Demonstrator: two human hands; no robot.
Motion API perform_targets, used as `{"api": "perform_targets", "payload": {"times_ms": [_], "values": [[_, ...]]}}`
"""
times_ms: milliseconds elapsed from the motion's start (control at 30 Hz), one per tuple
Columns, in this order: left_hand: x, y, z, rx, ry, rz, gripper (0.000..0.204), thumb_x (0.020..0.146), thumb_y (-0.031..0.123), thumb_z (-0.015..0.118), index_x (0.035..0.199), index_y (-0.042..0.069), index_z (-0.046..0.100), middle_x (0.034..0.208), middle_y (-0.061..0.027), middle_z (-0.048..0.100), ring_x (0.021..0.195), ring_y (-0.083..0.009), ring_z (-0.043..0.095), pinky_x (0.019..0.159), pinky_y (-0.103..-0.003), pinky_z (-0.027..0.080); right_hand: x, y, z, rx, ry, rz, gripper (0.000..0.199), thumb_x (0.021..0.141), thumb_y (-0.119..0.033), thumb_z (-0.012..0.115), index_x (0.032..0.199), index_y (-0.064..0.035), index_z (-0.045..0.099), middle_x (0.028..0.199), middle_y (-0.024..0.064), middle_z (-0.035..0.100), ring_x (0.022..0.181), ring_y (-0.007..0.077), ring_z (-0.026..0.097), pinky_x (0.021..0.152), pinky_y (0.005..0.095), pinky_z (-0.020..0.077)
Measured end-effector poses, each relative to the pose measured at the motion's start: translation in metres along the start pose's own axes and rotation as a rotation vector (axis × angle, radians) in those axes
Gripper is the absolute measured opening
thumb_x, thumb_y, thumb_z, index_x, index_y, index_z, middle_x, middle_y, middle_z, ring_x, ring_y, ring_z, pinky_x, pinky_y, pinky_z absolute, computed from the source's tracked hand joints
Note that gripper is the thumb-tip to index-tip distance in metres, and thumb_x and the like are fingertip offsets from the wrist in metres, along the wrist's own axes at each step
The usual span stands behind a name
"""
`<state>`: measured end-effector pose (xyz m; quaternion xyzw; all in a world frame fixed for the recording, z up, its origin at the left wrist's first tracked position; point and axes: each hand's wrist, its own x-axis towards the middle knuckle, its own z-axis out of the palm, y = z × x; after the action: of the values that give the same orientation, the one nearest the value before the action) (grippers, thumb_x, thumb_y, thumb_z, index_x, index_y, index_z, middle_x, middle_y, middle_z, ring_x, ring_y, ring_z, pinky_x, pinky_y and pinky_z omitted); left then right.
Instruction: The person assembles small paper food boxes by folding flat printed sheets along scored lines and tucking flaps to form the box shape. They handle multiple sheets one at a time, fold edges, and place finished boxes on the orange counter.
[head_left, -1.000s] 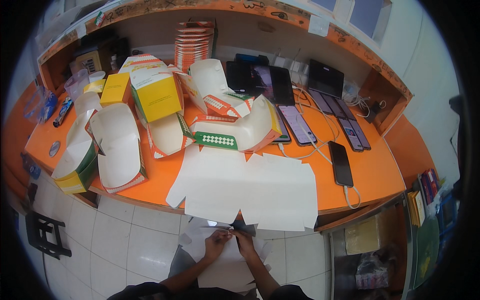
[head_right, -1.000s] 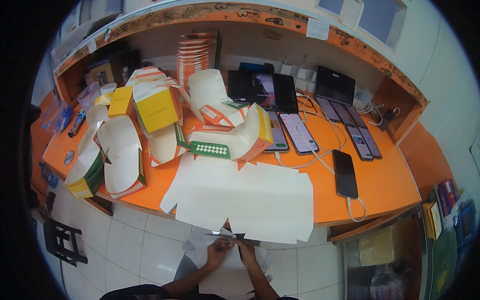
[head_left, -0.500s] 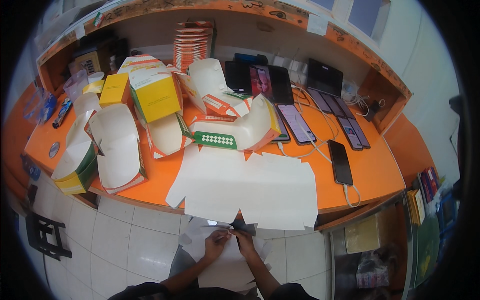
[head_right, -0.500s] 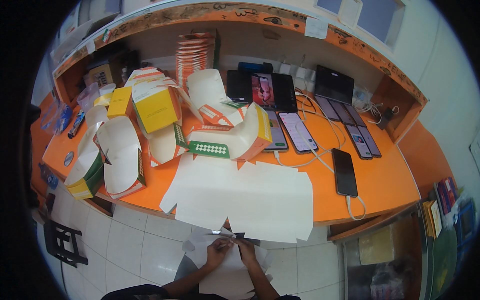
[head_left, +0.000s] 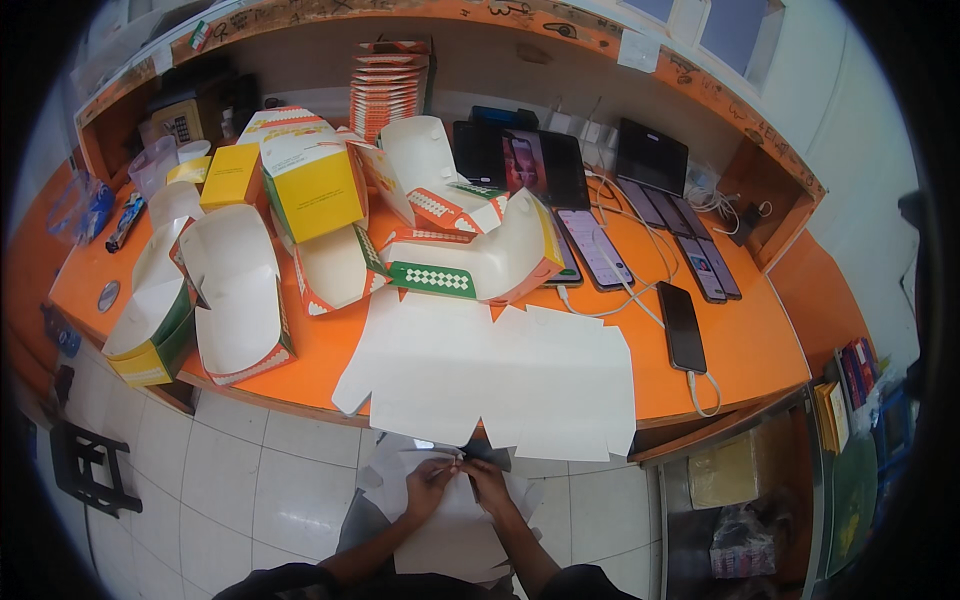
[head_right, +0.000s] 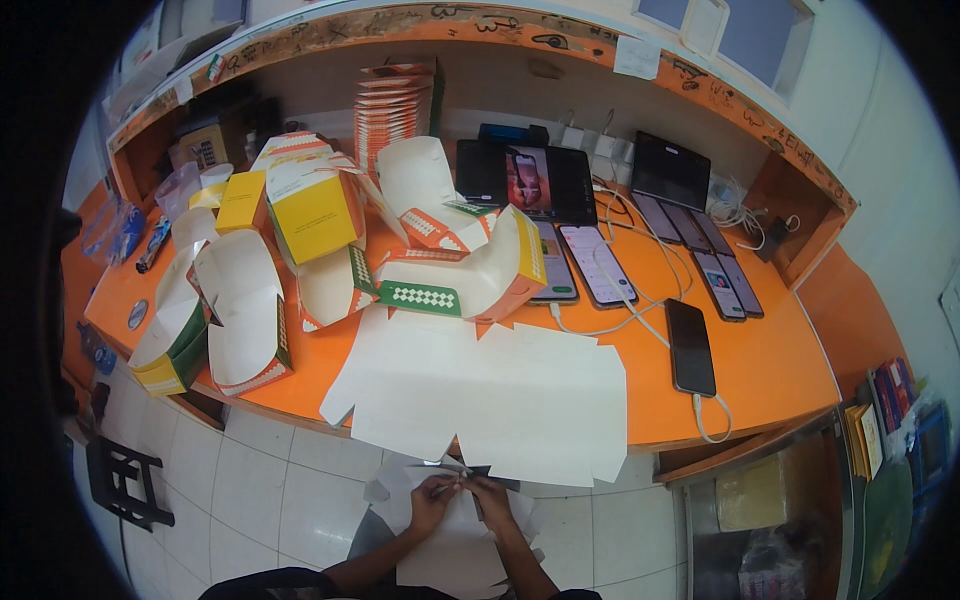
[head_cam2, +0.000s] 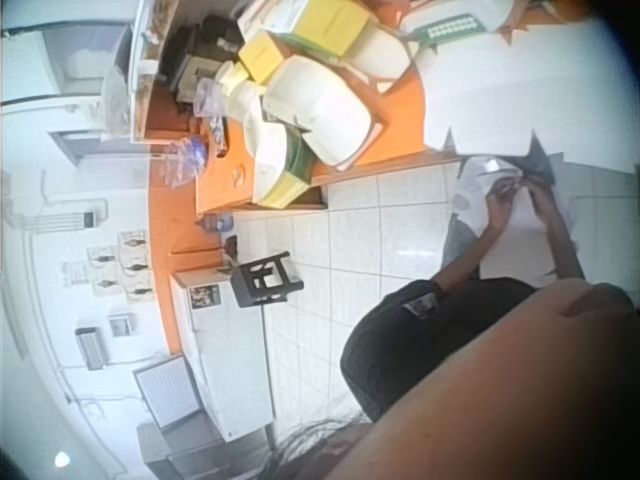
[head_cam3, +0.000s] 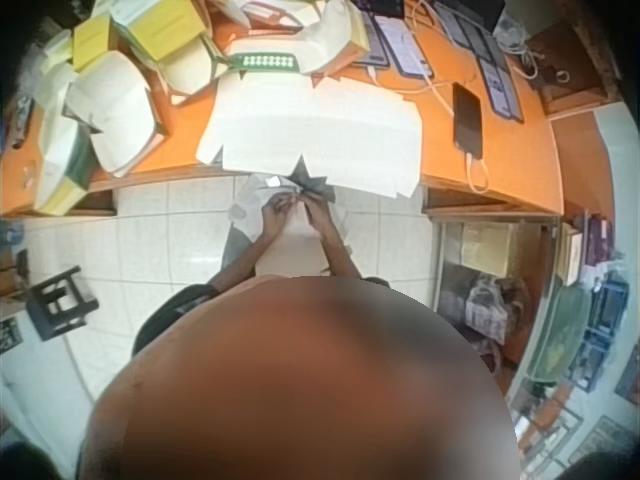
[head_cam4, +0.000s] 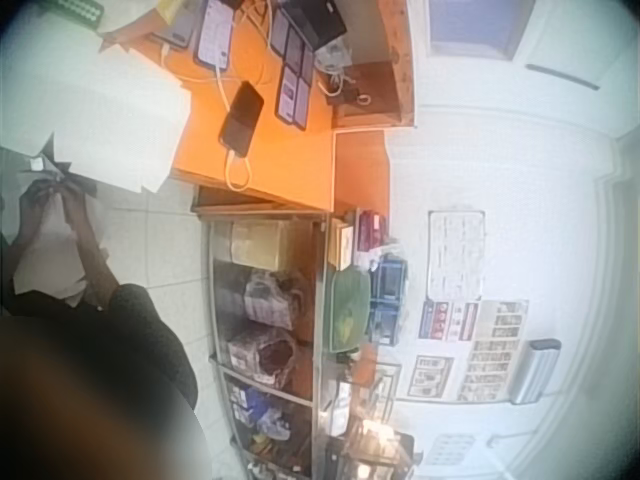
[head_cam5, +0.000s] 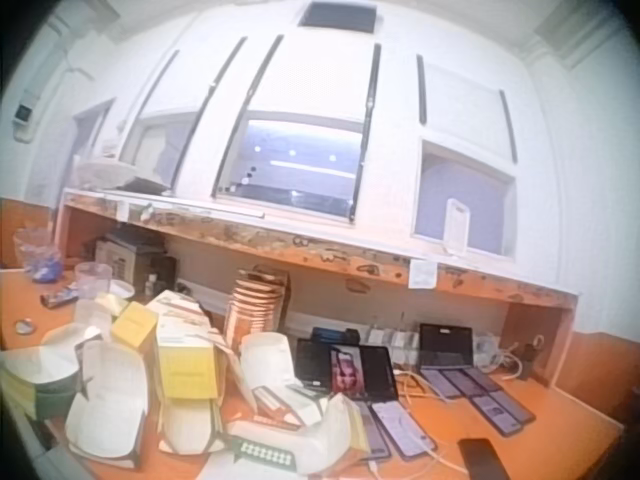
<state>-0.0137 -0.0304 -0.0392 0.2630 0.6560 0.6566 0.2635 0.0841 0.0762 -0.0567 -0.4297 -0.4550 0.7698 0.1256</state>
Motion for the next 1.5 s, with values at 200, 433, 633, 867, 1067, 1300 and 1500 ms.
{"api": "perform_targets", "payload": {"times_ms": [200,433,633,867,1067,1300,1500], "values": [[0.001,0.009,-0.001,-0.007,-0.008,-0.059,0.017,0.083,0.009,0.067,0.094,-0.004,0.064,0.097,-0.0128,0.066,0.093,-0.0169,0.062,0.083,-0.029,0.047,-0.009,-0.007,0.000,0.337,-0.141,-0.039,0.029,0.090,-0.017,0.057,0.110,0.0048,0.059,0.103,0.0092,0.062,0.091,0.0144,0.058,0.082,0.0252,0.0456],[0.001,0.015,-0.001,-0.090,-0.030,-0.056,0.018,0.085,0.011,0.065,0.096,-0.003,0.064,0.096,-0.0099,0.066,0.090,-0.0142,0.061,0.082,-0.028,0.047,-0.004,-0.001,-0.002,0.303,-0.158,-0.087,0.015,0.092,-0.011,0.054,0.100,-0.0007,0.060,0.098,0.0062,0.061,0.091,0.0139,0.057,0.084,0.0256,0.0441],[0.002,0.009,-0.002,-0.052,-0.062,-0.130,0.018,0.089,0.014,0.062,0.094,-0.004,0.064,0.100,-0.0106,0.066,0.087,-0.0119,0.061,0.081,-0.026,0.047,-0.009,-0.011,0.003,0.257,-0.174,-0.063,0.010,0.092,-0.011,0.054,0.097,-0.0040,0.058,0.096,0.0045,0.061,0.090,0.0134,0.056,0.084,0.0252,0.0429],[0.010,0.032,0.009,-0.171,-0.142,-0.044,0.022,0.089,0.016,0.062,0.103,-0.001,0.061,0.095,-0.0076,0.067,0.085,-0.0119,0.061,0.078,-0.025,0.048,-0.017,-0.015,0.008,0.137,-0.084,-0.166,0.023,0.092,-0.019,0.056,0.111,-0.0056,0.052,0.099,0.0035,0.058,0.097,0.0129,0.053,0.087,0.0250,0.0416],[0.014,0.027,0.012,-0.146,-0.168,-0.091,0.015,0.090,0.012,0.057,0.097,-0.001,0.056,0.094,-0.0073,0.063,0.092,-0.0140,0.060,0.081,-0.026,0.047,-0.010,-0.007,0.008,-0.030,0.013,-0.241,0.043,0.088,-0.033,0.062,0.116,-0.0021,0.053,0.100,0.0056,0.060,0.095,0.0136,0.054,0.086,0.0257,0.0422],[0.024,0.002,0.003,-0.197,-0.126,-0.100,0.013,0.090,0.009,0.054,0.098,-0.002,0.055,0.102,-0.0113,0.060,0.096,-0.0181,0.059,0.083,-0.029,0.047,-0.031,-0.036,0.014,-0.121,-0.091,-0.113,0.046,0.087,-0.034,0.063,0.116,0.0004,0.057,0.100,0.0074,0.061,0.093,0.0152,0.055,0.083,0.0278,0.0439],[0.042,0.035,-0.018,0.308,-0.541,0.050,0.040,0.091,0.024,0.052,0.120,-0.003,0.049,0.122,-0.0226,0.051,0.117,-0.0307,0.048,0.098,-0.037,0.038,-0.019,-0.028,-0.003,-0.007,0.042,0.025,0.036,0.084,-0.026,0.060,0.109,0.0008,0.059,0.095,0.0071,0.061,0.093,0.0173,0.057,0.077,0.0293,0.0465]]}}
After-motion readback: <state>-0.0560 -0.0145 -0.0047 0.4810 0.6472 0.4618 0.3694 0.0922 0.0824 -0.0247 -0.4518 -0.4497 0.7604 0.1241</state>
